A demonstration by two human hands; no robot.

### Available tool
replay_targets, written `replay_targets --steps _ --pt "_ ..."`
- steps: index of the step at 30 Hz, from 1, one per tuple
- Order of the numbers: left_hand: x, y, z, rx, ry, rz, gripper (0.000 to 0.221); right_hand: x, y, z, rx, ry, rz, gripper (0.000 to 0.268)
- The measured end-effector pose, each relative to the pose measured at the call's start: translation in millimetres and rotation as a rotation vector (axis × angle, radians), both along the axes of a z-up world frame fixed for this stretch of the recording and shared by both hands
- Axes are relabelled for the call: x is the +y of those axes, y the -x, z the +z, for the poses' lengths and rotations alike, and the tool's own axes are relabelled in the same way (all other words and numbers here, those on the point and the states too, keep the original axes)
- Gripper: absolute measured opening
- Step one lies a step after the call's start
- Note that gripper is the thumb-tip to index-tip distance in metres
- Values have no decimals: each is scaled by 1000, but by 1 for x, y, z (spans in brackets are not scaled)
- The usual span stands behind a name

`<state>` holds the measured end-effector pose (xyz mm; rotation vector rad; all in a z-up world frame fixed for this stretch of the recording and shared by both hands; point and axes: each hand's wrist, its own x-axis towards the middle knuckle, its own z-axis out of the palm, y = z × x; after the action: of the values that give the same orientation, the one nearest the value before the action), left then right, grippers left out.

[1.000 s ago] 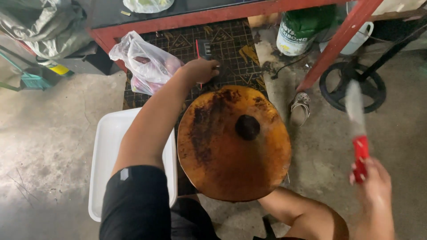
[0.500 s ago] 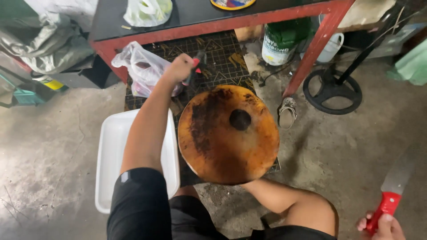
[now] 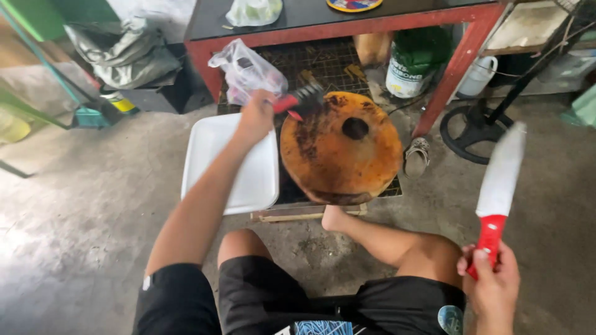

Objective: The person sharpens a knife using a manual sharpener, then takes a red onion from a plastic bag. They peel the onion, cut it in half, and slice it into rings on a wooden cutting board. The sliced onions are placed into a white plastic container.

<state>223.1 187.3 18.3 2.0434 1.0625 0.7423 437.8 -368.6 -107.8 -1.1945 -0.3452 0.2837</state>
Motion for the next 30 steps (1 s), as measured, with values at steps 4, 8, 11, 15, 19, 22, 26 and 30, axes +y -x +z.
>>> replay_targets --steps 4,8,11,15,19,22,26,30 --pt "-95 21 0 -95 -234 -176 22 26 36 51 -223 303 42 55" --pt "-159 24 -2 20 -137 -173 35 38 63 99 -718 623 16 56" --pt "-178 27 -4 37 -217 -302 44 59 80 119 -868 704 86 52" --pt "-190 36 -6 69 -173 -314 36 92 105 144 -829 1264 145 60" --pt "-195 37 -29 47 -233 -182 40 126 104 125 -1050 750 152 51" --pt "-198 38 -35 46 -257 -132 40 147 99 119 -1141 698 86 48" --pt "-197 39 -38 36 -307 -147 39 169 97 125 -1212 666 127 46" --pt "-195 40 -37 50 -292 -150 42 186 91 117 -1239 679 121 45"
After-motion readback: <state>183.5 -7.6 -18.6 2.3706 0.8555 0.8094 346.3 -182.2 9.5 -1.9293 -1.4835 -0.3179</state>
